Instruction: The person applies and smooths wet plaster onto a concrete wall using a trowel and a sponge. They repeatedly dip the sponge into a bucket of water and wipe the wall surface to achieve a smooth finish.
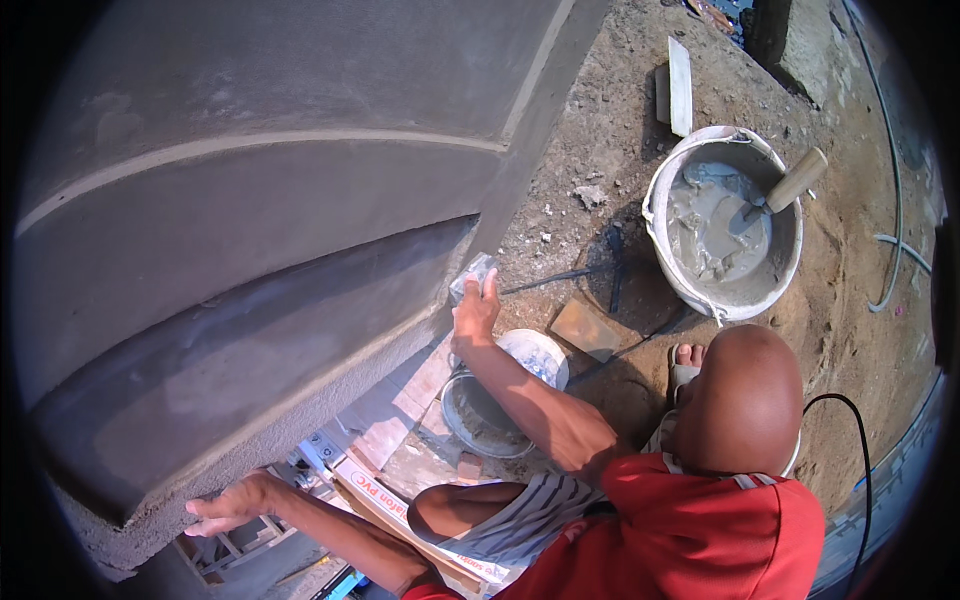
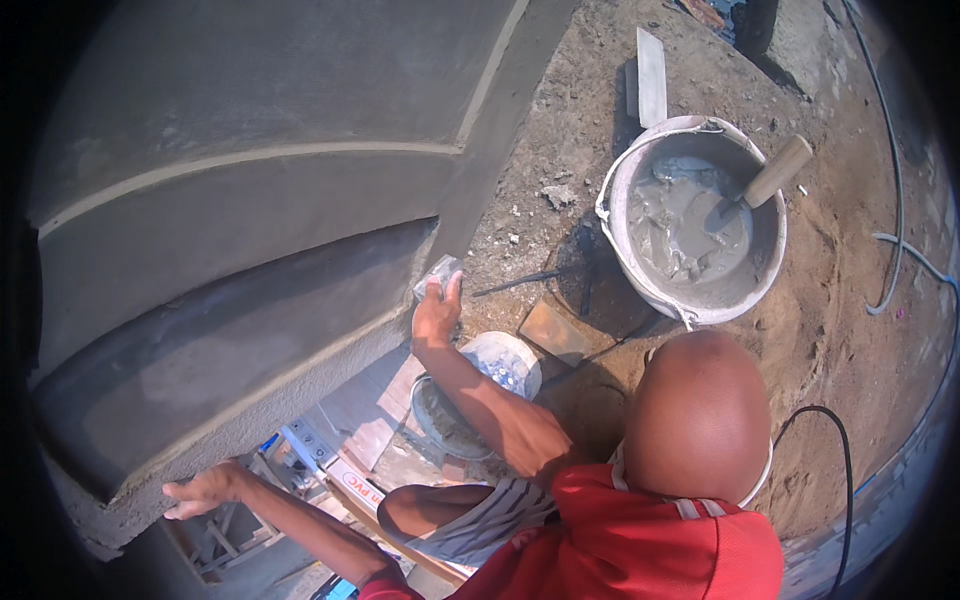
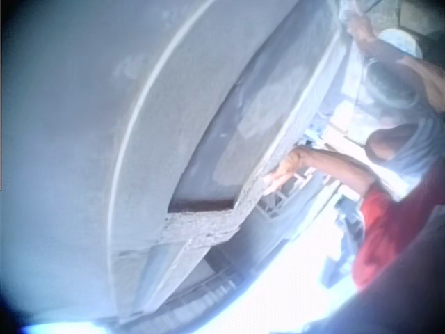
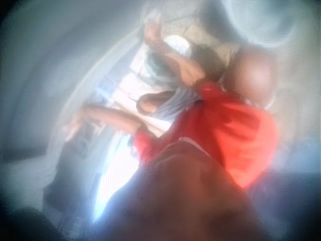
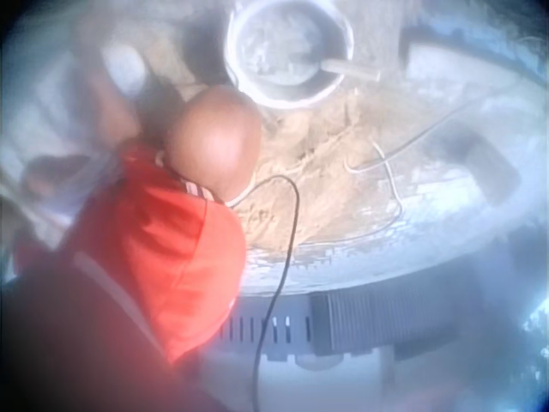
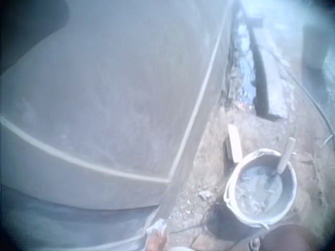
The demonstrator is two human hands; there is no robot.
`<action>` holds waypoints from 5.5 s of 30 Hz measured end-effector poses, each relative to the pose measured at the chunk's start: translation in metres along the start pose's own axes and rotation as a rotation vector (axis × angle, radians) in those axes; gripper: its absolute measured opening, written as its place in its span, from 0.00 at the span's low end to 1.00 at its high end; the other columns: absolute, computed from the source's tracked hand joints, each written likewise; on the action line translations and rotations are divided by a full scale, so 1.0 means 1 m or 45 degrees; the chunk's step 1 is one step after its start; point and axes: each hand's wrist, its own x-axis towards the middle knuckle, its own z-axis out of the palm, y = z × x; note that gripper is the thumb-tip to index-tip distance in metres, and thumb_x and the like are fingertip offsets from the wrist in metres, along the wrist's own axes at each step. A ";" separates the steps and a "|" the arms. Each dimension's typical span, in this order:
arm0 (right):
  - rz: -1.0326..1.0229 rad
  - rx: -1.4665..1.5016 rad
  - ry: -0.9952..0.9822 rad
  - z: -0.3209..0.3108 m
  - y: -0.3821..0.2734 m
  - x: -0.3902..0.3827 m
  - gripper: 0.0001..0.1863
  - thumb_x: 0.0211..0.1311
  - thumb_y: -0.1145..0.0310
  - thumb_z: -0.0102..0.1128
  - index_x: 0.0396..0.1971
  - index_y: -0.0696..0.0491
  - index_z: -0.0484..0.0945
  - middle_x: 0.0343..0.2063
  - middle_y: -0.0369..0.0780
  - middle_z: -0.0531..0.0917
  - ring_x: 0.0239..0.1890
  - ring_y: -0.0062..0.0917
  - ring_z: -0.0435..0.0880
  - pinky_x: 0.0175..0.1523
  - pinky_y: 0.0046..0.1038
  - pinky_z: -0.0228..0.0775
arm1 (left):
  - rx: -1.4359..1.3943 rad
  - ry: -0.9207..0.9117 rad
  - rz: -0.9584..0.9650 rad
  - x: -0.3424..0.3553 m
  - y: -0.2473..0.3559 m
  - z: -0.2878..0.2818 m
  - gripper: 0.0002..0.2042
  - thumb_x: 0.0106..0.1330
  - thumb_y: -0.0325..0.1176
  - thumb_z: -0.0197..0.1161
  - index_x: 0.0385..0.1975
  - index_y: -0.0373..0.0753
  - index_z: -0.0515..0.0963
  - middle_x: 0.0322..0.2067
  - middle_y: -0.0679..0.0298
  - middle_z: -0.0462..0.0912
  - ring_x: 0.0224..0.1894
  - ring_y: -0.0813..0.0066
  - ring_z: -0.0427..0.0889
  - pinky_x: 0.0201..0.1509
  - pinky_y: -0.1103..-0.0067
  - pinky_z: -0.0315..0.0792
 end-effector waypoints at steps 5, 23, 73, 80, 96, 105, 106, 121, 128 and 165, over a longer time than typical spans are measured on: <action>-0.519 -0.211 -0.082 0.010 -0.159 0.049 0.30 0.68 0.61 0.47 0.68 0.53 0.56 0.55 0.56 0.67 0.57 0.43 0.68 0.63 0.35 0.59 | 0.086 0.074 0.035 0.019 -0.024 -0.036 0.39 0.63 0.46 0.54 0.70 0.38 0.46 0.67 0.48 0.50 0.67 0.54 0.58 0.68 0.61 0.59; -0.420 -0.446 -0.019 0.000 -0.162 0.075 0.30 0.66 0.63 0.47 0.66 0.59 0.59 0.55 0.55 0.72 0.57 0.43 0.72 0.62 0.35 0.60 | 0.175 0.097 -0.049 0.011 -0.012 -0.029 0.39 0.62 0.45 0.56 0.70 0.41 0.47 0.67 0.54 0.50 0.64 0.55 0.60 0.65 0.60 0.63; 0.407 -0.188 -0.175 -0.028 -0.075 -0.033 0.33 0.69 0.60 0.45 0.71 0.45 0.47 0.62 0.40 0.65 0.51 0.31 0.71 0.41 0.29 0.69 | 0.625 -1.273 -1.367 -0.135 -0.085 -0.228 0.31 0.72 0.42 0.49 0.71 0.45 0.47 0.68 0.51 0.55 0.68 0.57 0.57 0.67 0.67 0.56; 0.868 -0.127 -0.090 -0.032 -0.048 -0.084 0.31 0.69 0.57 0.46 0.70 0.34 0.50 0.60 0.32 0.66 0.52 0.30 0.68 0.33 0.33 0.71 | 0.668 -1.424 -1.263 -0.128 -0.092 -0.230 0.31 0.71 0.38 0.51 0.71 0.44 0.48 0.68 0.51 0.55 0.67 0.54 0.58 0.67 0.66 0.56; 0.519 -0.040 -0.024 -0.018 -0.093 -0.032 0.31 0.66 0.59 0.47 0.69 0.37 0.53 0.60 0.33 0.70 0.46 0.26 0.71 0.34 0.29 0.65 | 0.524 -1.353 -1.118 -0.110 -0.089 -0.248 0.31 0.70 0.40 0.53 0.69 0.38 0.51 0.66 0.47 0.56 0.66 0.58 0.59 0.68 0.68 0.54; -0.552 -0.094 -0.197 0.012 -0.159 0.013 0.30 0.67 0.66 0.47 0.67 0.57 0.57 0.62 0.52 0.65 0.62 0.41 0.64 0.67 0.35 0.53 | 0.447 -0.901 -1.008 -0.047 -0.084 -0.255 0.30 0.71 0.43 0.49 0.70 0.40 0.50 0.67 0.49 0.56 0.66 0.54 0.60 0.68 0.66 0.54; -0.646 -0.236 -0.220 0.010 -0.173 -0.009 0.29 0.68 0.65 0.48 0.68 0.55 0.57 0.61 0.55 0.64 0.63 0.43 0.62 0.66 0.37 0.52 | 0.405 -0.857 -0.969 -0.046 -0.078 -0.245 0.29 0.72 0.41 0.49 0.70 0.40 0.51 0.66 0.48 0.56 0.66 0.54 0.60 0.68 0.65 0.54; -0.678 -0.366 -0.228 -0.013 -0.151 0.018 0.31 0.64 0.65 0.52 0.68 0.47 0.58 0.61 0.56 0.60 0.62 0.47 0.62 0.67 0.38 0.52 | -0.065 -0.444 -0.432 0.006 0.004 -0.086 0.37 0.72 0.55 0.40 0.71 0.37 0.37 0.70 0.43 0.36 0.72 0.46 0.42 0.74 0.58 0.40; -0.775 -0.377 -0.392 -0.019 -0.149 -0.005 0.34 0.64 0.65 0.53 0.69 0.48 0.55 0.64 0.56 0.55 0.66 0.47 0.57 0.68 0.39 0.49 | 0.037 -0.326 -0.286 0.007 -0.003 -0.066 0.40 0.71 0.58 0.40 0.70 0.33 0.37 0.71 0.46 0.36 0.73 0.58 0.40 0.75 0.65 0.38; -0.589 -0.053 -0.478 -0.008 -0.160 -0.014 0.35 0.67 0.66 0.54 0.69 0.58 0.50 0.67 0.50 0.58 0.67 0.35 0.61 0.68 0.33 0.53 | 0.117 -0.056 -0.160 -0.008 -0.020 -0.043 0.41 0.68 0.52 0.47 0.69 0.28 0.40 0.70 0.43 0.39 0.72 0.53 0.44 0.74 0.65 0.40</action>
